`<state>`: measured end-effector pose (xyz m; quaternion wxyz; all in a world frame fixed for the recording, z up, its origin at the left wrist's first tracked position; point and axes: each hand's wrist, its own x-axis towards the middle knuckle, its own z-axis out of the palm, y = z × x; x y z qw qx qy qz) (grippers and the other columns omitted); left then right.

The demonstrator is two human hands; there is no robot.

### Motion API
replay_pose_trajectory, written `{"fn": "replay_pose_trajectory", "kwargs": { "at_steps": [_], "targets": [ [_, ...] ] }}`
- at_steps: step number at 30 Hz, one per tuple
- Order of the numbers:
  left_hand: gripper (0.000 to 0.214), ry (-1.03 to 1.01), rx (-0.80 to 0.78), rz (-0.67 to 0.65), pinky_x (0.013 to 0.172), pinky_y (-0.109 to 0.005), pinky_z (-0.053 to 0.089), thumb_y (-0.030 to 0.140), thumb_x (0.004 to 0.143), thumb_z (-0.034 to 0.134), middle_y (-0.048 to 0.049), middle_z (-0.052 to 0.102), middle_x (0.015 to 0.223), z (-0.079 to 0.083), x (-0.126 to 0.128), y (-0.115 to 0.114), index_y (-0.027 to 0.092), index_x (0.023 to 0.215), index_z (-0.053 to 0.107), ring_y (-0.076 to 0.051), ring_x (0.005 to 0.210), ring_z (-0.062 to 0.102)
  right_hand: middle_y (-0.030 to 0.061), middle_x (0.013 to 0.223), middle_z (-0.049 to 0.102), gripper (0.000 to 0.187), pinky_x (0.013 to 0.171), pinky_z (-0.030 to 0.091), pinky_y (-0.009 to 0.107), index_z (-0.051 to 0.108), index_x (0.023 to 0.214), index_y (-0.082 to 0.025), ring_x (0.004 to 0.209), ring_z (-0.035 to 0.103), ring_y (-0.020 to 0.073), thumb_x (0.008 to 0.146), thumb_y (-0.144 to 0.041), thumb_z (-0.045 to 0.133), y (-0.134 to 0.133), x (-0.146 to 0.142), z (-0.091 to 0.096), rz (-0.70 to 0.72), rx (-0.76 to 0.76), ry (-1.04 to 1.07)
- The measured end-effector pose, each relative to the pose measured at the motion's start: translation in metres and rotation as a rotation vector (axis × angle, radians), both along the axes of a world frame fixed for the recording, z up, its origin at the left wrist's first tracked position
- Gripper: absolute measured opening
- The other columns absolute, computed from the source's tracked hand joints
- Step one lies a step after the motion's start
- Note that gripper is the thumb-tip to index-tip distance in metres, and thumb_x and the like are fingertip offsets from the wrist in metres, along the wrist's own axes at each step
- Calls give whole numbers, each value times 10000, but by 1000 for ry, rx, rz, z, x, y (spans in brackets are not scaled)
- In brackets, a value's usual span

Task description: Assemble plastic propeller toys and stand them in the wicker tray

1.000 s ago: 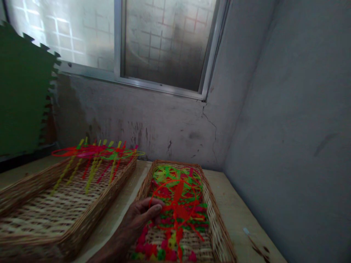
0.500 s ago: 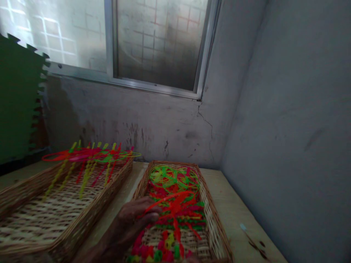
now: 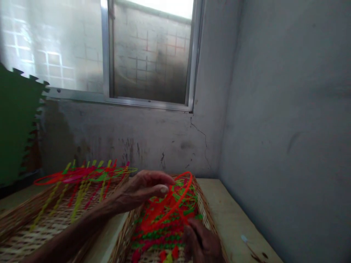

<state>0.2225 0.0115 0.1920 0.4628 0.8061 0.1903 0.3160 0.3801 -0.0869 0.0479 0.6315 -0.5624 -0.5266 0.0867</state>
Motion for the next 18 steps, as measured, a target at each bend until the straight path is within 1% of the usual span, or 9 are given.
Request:
{"fn": "replay_pose_trajectory", "kwargs": {
  "at_steps": [2,4,6,9,10,12,14,16,18],
  "targets": [
    [224,37,74,-3,551,-218,417,343,700,611,-14,594,671,5,7,-3,148,787,680,-118,597,512,-29,483,549,313,387,361,173,629,772,-192,356,465,82,816,-449,455,6,2,-2,10,16,10],
    [189,75,157,-4,519,-204,402,315,710,598,-1,569,634,10,13,-6,143,736,673,-101,557,489,-18,534,584,311,426,390,175,630,825,-188,404,500,90,837,-427,431,10,3,-3,23,27,30],
    [179,118,237,-5,494,-193,384,293,730,576,12,551,598,13,19,-8,137,715,663,-88,519,465,-3,599,616,323,500,427,182,633,843,-190,504,556,110,845,-428,414,13,6,-1,29,7,25],
    [176,220,411,6,487,-186,357,252,754,549,14,560,575,16,29,-11,126,703,662,-85,508,457,23,748,661,363,637,456,207,644,864,-205,692,607,150,824,-489,421,10,15,0,53,-67,-38],
    [176,260,475,6,491,-184,352,241,761,543,12,573,583,16,32,-11,126,710,666,-87,517,466,30,800,669,388,663,458,211,642,896,-211,744,612,160,815,-515,416,7,20,-3,38,-87,-40],
    [181,317,584,-5,503,-181,347,231,774,535,10,593,603,12,39,-11,127,718,672,-93,538,487,42,873,673,444,673,460,208,624,971,-212,797,617,167,807,-554,392,0,30,-13,-40,-113,1],
    [186,350,660,-18,511,-176,340,217,783,526,10,599,615,5,45,-10,123,709,669,-93,552,497,44,818,676,475,608,458,198,610,987,-201,717,625,158,812,-567,362,-9,40,-27,-139,-154,57],
    [186,379,724,-40,521,-174,332,183,784,521,10,592,605,-3,51,-8,114,687,664,-86,543,488,25,661,652,491,502,431,198,607,954,-186,548,599,142,824,-567,325,-15,46,-42,-189,-207,91],
    [193,395,756,-58,522,-173,324,159,788,512,8,585,592,-8,55,-7,105,679,661,-78,528,476,5,560,609,499,456,402,211,596,922,-175,457,565,139,828,-568,304,-17,49,-52,-237,-203,97]
  ]
}}
